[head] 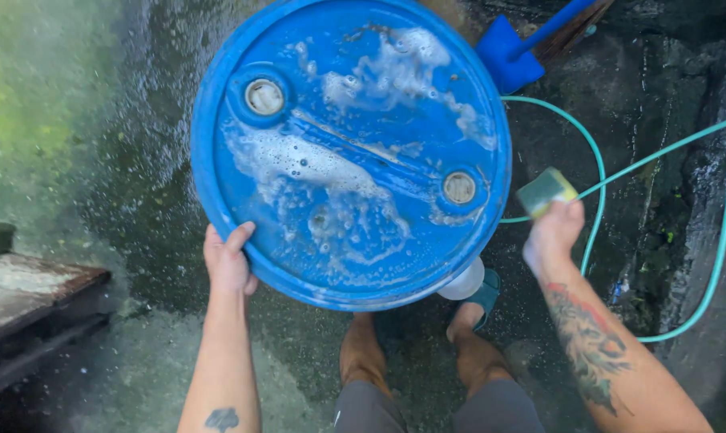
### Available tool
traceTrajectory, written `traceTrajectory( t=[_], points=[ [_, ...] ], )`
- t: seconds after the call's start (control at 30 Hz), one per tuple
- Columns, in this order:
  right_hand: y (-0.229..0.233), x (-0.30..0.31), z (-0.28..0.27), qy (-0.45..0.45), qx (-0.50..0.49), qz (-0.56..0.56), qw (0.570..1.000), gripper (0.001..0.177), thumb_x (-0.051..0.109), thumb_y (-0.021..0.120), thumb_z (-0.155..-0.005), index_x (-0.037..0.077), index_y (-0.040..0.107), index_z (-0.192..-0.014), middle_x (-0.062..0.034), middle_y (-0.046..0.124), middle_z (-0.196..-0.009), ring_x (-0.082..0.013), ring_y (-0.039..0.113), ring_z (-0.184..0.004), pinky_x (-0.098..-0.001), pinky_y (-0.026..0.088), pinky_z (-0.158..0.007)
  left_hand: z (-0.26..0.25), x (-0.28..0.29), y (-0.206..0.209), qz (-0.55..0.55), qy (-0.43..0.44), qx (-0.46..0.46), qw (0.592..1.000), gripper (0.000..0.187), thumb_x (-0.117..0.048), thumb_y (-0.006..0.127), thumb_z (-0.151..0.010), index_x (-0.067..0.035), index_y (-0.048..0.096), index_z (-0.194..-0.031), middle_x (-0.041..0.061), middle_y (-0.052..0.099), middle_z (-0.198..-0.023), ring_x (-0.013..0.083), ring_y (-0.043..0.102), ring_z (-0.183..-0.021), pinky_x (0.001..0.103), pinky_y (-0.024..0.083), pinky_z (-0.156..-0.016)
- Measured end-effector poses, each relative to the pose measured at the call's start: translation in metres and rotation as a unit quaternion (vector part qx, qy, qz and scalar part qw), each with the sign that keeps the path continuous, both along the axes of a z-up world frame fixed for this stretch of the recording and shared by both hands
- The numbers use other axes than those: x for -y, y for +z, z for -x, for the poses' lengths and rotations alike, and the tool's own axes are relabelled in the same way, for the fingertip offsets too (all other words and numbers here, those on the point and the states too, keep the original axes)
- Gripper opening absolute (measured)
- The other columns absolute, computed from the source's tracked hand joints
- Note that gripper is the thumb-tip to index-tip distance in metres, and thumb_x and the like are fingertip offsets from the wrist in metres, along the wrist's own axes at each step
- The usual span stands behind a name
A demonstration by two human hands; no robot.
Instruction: Cleaning a black trash can lid and a large blue drum lid using a sponge, soap, and a hose in an outdoor utility area.
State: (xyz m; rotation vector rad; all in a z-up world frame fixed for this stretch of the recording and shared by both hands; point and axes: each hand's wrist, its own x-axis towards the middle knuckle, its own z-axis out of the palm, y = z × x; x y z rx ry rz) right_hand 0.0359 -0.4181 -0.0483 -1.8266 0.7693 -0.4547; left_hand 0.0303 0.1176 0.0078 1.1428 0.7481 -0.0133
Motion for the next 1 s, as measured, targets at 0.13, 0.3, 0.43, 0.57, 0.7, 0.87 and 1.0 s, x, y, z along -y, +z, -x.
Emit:
traceTrajectory(
  t=[0.13,0.3,0.43,0.57,0.7,0.87,1.0],
  points=[
    [0.01,0.004,0.021,-0.066,-0.022,-0.255,0.965,0.019,0.012,0.043,-0.105,0.013,0.057,-0.118,-0.0049,0.068,-0.111,-0.0208,0.068,-0.098,-0.0426,0.06,-0.082,-0.085,0.063,0.142,-0.054,-0.034,-0.023,0.998,0.03,-0.003,0.064,-0.086,-0.002,0.062,-0.115,0.011,0.072,-0.104,0.0222,0.071,-0.087,0.036,0.061,-0.077],
    [0.034,0.026,0.028,-0.098,0.002,-0.351,0.931,0.02,0.012,0.039,-0.104,0.012,0.054,-0.117,-0.0075,0.069,-0.116,-0.0243,0.07,-0.102,-0.0516,0.062,-0.088,-0.205,0.169,0.171,-0.075,-0.044,0.038,0.995,0.013,0.0,0.068,-0.083,0.004,0.07,-0.095,0.011,0.073,-0.087,0.022,0.069,-0.069,0.037,0.058,-0.06],
    [0.051,0.048,0.028,-0.11,0.02,-0.368,0.923,0.019,0.012,0.038,-0.104,0.01,0.052,-0.118,-0.0095,0.068,-0.116,-0.0256,0.072,-0.104,-0.0505,0.063,-0.089,-0.224,0.257,0.174,-0.218,-0.022,-0.023,0.976,0.014,-0.002,0.077,-0.072,-0.003,0.072,-0.085,0.007,0.076,-0.082,0.0192,0.072,-0.071,0.036,0.06,-0.061],
    [0.046,0.064,0.034,-0.088,0.015,-0.336,0.937,0.021,0.013,0.037,-0.106,0.009,0.054,-0.118,-0.0087,0.068,-0.115,-0.0231,0.071,-0.1,-0.0462,0.062,-0.086,-0.218,0.296,0.167,-0.306,-0.013,0.017,0.952,0.031,-0.001,0.081,-0.07,-0.001,0.059,-0.092,0.008,0.073,-0.086,0.0204,0.073,-0.076,0.038,0.061,-0.067],
    [0.051,0.058,0.042,-0.081,0.016,-0.328,0.941,0.022,0.01,0.041,-0.106,0.007,0.058,-0.119,-0.0092,0.07,-0.113,-0.0216,0.071,-0.099,-0.0437,0.062,-0.089,-0.209,0.297,0.17,-0.322,-0.034,0.05,0.945,0.033,-0.001,0.08,-0.073,-0.003,0.057,-0.097,0.01,0.073,-0.09,0.0209,0.073,-0.077,0.036,0.061,-0.07],
    [0.048,0.044,0.039,-0.053,0.009,-0.361,0.931,0.024,0.01,0.042,-0.104,0.007,0.057,-0.121,-0.01,0.07,-0.115,-0.0225,0.071,-0.101,-0.0445,0.062,-0.091,-0.192,0.26,0.179,-0.265,-0.013,0.047,0.963,0.025,0.0,0.076,-0.076,-0.002,0.061,-0.095,0.01,0.074,-0.09,0.0206,0.072,-0.076,0.036,0.061,-0.068],
    [0.064,0.025,0.009,-0.062,-0.087,-0.444,0.889,0.028,0.016,0.041,-0.102,0.011,0.055,-0.126,-0.0087,0.067,-0.121,-0.0236,0.067,-0.11,-0.0492,0.057,-0.094,-0.155,0.206,0.169,-0.215,0.0,0.052,0.975,0.024,0.004,0.073,-0.077,-0.001,0.062,-0.097,0.008,0.072,-0.09,0.0199,0.072,-0.079,0.036,0.062,-0.072]
  ],
)
